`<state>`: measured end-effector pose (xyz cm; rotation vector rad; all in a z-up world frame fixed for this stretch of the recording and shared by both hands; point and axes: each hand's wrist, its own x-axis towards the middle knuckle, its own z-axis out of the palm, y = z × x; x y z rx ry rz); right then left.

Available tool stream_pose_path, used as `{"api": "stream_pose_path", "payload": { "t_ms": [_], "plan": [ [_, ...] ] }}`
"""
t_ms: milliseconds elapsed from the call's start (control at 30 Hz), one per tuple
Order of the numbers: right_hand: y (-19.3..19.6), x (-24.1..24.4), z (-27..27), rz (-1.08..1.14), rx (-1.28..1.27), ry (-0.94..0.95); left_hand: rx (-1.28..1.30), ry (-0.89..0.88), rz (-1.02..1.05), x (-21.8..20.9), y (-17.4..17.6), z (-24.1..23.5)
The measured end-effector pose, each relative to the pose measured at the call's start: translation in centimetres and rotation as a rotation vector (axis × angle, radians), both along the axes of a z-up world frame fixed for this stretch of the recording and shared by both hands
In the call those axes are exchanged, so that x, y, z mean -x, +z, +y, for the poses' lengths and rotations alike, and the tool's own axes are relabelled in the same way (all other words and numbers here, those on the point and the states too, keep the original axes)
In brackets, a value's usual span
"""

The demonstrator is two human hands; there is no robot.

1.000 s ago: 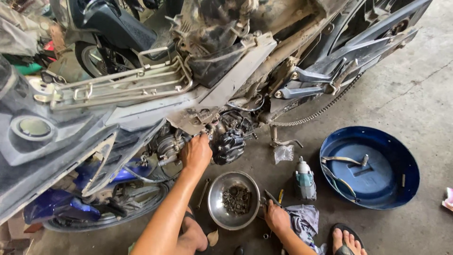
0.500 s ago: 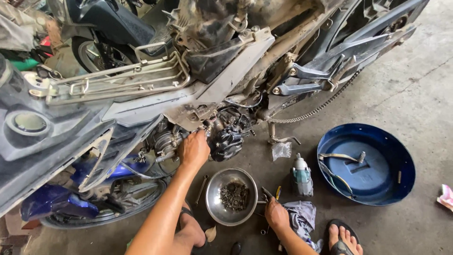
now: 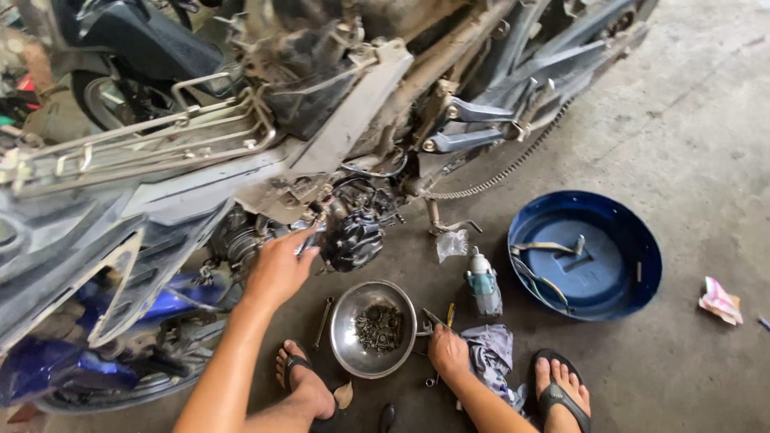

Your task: The person is working on the engine of a motorcycle, using a wrench to tighten bolts on a component. They also use pliers to handle small parts and wires, placing loose hardware into a metal bowl.

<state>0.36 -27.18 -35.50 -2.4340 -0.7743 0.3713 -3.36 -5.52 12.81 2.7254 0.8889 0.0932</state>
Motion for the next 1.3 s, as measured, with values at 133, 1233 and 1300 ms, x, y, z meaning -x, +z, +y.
{"api": "stream_pose_path", "payload": {
  "t_ms": [133,1233,1300],
  "plan": [
    [-0.2,-0.6,0.9,-0.12,-0.075,-0.01,-0.006,0.067,0.028,1.1,1.2,0.1],
    [2.1,-2.1,4.4,0.216,-0.149,-0.17,0.083,-0.133,-0.018,0.3,-1.2,-1.1],
    [4.3,-2.6,4.0,0.281,-0.176,-0.167,0.078,-0.147,-0.025,0.8,-1.1,-0.9]
  ]
}}
